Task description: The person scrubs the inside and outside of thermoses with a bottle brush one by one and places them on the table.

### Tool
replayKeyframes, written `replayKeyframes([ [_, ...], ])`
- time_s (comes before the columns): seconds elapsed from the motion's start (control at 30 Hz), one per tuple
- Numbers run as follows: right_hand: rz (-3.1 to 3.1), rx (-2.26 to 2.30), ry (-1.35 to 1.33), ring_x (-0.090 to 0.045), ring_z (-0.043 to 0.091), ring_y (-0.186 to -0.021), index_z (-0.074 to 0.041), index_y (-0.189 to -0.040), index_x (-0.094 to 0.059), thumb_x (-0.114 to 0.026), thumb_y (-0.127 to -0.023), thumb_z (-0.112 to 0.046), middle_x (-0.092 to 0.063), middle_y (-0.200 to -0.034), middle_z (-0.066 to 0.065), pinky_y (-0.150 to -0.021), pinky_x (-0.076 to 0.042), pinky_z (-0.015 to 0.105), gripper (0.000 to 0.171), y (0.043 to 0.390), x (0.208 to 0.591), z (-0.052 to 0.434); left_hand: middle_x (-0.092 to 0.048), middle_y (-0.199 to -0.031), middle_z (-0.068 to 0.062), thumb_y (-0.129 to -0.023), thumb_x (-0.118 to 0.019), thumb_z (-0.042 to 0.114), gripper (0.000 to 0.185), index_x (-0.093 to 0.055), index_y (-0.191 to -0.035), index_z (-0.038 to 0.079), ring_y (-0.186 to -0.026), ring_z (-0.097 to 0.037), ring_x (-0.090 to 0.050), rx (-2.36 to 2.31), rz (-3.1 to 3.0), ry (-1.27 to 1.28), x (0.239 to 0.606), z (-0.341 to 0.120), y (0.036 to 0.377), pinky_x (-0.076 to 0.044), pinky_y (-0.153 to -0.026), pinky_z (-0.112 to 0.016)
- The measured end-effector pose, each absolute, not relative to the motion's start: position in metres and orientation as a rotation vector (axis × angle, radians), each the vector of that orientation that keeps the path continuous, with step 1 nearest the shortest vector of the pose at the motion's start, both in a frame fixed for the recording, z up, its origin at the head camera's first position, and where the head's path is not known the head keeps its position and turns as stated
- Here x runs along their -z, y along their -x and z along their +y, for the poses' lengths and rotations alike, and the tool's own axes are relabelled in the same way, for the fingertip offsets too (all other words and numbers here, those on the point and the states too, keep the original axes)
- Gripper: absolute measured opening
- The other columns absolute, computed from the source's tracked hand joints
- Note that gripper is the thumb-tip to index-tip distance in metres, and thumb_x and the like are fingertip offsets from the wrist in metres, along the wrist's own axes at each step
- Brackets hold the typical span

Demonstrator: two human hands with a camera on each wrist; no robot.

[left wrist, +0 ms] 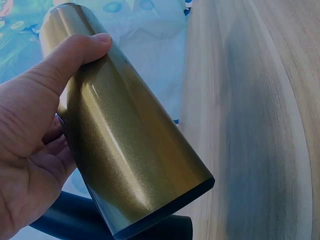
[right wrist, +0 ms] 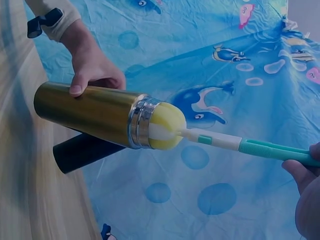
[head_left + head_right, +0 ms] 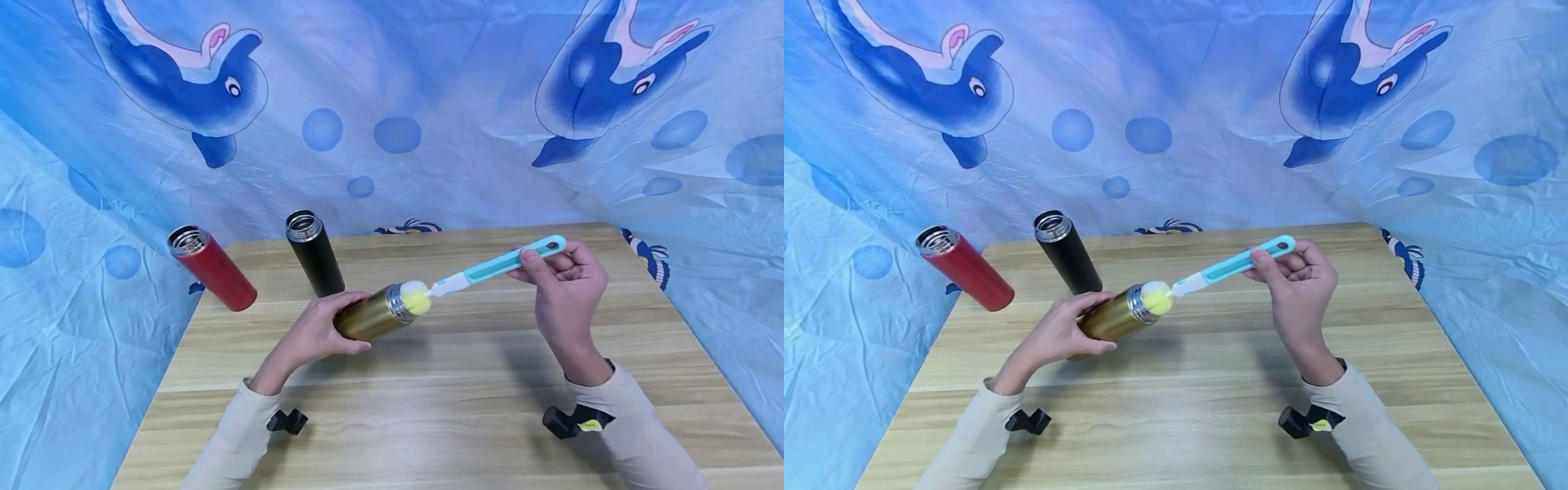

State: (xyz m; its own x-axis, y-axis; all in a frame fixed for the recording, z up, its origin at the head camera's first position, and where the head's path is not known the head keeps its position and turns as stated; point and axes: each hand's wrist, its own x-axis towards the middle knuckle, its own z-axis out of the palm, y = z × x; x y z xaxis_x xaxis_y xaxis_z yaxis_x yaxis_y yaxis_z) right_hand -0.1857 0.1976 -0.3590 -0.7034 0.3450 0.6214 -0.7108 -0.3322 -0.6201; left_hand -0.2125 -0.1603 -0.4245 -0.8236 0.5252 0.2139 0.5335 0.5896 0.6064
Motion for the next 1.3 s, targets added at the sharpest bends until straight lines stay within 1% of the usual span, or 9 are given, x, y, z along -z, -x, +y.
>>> replayKeyframes([
  [0.13,-1.213,-2.077,-0.506,-0.077,0.030,-0.079,0.019,-0.099,-0.057,-0.065,-0.085,0.023,-0.072,-0.089,0.031,-0.063,-0.061,0.034,0.016,0.186,0.358,0.199,-0.067,-0.128,-0.003,-0.067,-0.096,0.031,0.080,-0.062,-0.139,0.017,-0.099,-0.017,-0.064,1.088,-2.800,0.917,0.424,-0.159,0.213,-0.055,-0.083,-0.040],
  [0.37,-1.185,-2.081,-0.493,-0.076,0.029,-0.075,0.019,-0.099,-0.058,-0.064,-0.085,0.023,-0.073,-0.086,0.026,-0.062,-0.061,0.034,0.016,0.186,0.356,0.203,-0.067,-0.129,-0.001,-0.068,-0.095,0.032,0.080,-0.062,-0.139,0.018,-0.100,-0.016,-0.064,1.102,-2.803,0.903,0.424,-0.158,0.213,-0.054,-0.084,-0.040],
  [0.67,-1.136,-2.098,-0.503,-0.076,0.032,-0.078,0.020,-0.100,-0.056,-0.062,-0.085,0.026,-0.073,-0.087,0.029,-0.063,-0.061,0.035,0.017,0.187,0.351,0.213,-0.068,-0.128,-0.003,-0.068,-0.095,0.032,0.079,-0.063,-0.138,0.017,-0.097,-0.017,-0.064,1.074,-2.765,0.900,0.424,-0.160,0.212,-0.055,-0.080,-0.039],
  [1.03,-1.113,-2.113,-0.517,-0.076,0.034,-0.079,0.022,-0.100,-0.055,-0.058,-0.085,0.028,-0.072,-0.087,0.030,-0.064,-0.061,0.036,0.016,0.185,0.352,0.220,-0.068,-0.127,-0.004,-0.067,-0.095,0.033,0.080,-0.063,-0.138,0.017,-0.095,-0.016,-0.064,1.044,-2.762,0.911,0.427,-0.163,0.212,-0.055,-0.079,-0.038],
  [1.3,-1.061,-2.135,-0.512,-0.076,0.035,-0.078,0.022,-0.097,-0.054,-0.057,-0.085,0.029,-0.072,-0.085,0.031,-0.063,-0.061,0.036,0.014,0.186,0.351,0.225,-0.067,-0.130,-0.006,-0.068,-0.095,0.034,0.080,-0.062,-0.139,0.016,-0.099,-0.018,-0.064,1.048,-2.768,0.901,0.428,-0.167,0.211,-0.055,-0.080,-0.039],
])
